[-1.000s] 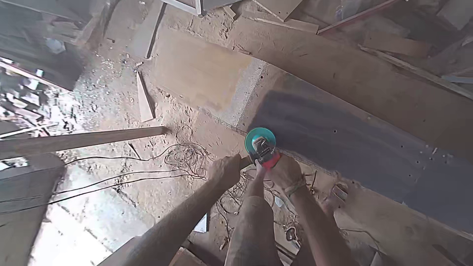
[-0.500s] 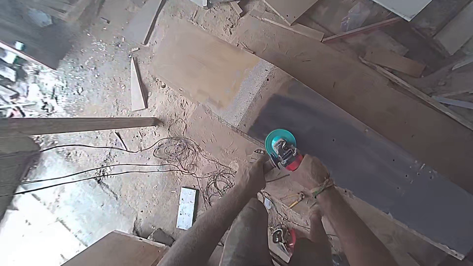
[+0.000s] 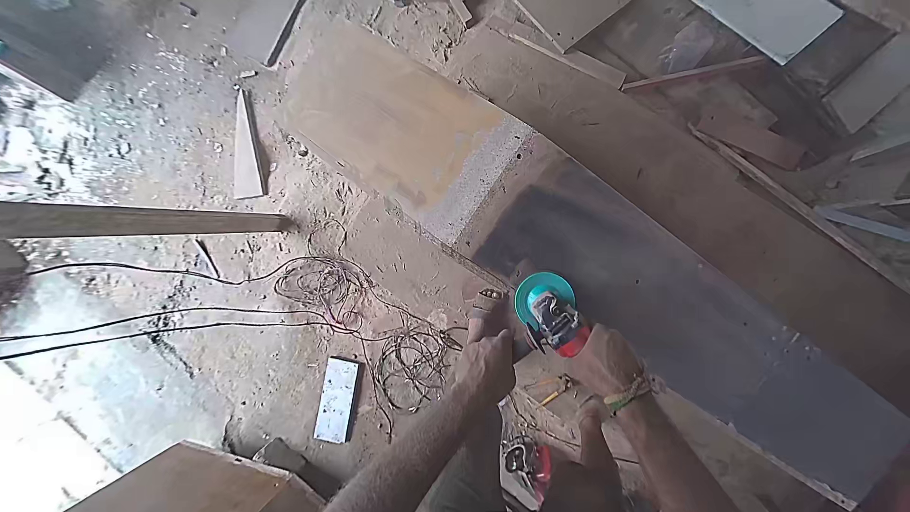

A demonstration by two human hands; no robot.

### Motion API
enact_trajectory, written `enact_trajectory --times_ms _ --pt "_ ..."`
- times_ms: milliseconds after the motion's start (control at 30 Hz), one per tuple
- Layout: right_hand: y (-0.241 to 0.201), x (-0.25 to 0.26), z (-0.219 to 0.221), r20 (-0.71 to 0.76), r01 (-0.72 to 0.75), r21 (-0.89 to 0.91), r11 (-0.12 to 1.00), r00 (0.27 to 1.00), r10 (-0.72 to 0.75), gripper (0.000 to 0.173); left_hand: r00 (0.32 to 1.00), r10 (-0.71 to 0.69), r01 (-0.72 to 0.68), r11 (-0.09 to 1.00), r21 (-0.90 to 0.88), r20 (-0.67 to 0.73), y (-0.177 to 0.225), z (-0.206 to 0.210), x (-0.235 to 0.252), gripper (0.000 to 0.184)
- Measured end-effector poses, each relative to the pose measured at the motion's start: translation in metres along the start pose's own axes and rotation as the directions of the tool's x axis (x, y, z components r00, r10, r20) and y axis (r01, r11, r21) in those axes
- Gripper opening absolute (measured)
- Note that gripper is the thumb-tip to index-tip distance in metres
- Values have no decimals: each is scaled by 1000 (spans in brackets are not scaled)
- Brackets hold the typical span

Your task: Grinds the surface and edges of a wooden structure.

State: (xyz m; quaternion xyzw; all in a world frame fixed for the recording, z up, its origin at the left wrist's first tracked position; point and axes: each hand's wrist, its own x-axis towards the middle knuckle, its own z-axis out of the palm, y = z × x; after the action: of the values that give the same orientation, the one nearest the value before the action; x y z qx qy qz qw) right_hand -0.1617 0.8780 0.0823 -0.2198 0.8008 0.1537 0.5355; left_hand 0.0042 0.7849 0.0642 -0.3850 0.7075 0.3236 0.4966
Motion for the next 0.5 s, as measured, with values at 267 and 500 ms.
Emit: enact_trajectory --times_ms 267,500 --pt "-24 -1 -13 -29 4 17 1000 1000 -3 70 999 6 -6 1000 -1 -47 -17 -24 1 36" --pt "-19 0 -14 -28 -12 -35 999 1000 11 73 999 -11 8 998 -58 -52 -7 -5 1 37"
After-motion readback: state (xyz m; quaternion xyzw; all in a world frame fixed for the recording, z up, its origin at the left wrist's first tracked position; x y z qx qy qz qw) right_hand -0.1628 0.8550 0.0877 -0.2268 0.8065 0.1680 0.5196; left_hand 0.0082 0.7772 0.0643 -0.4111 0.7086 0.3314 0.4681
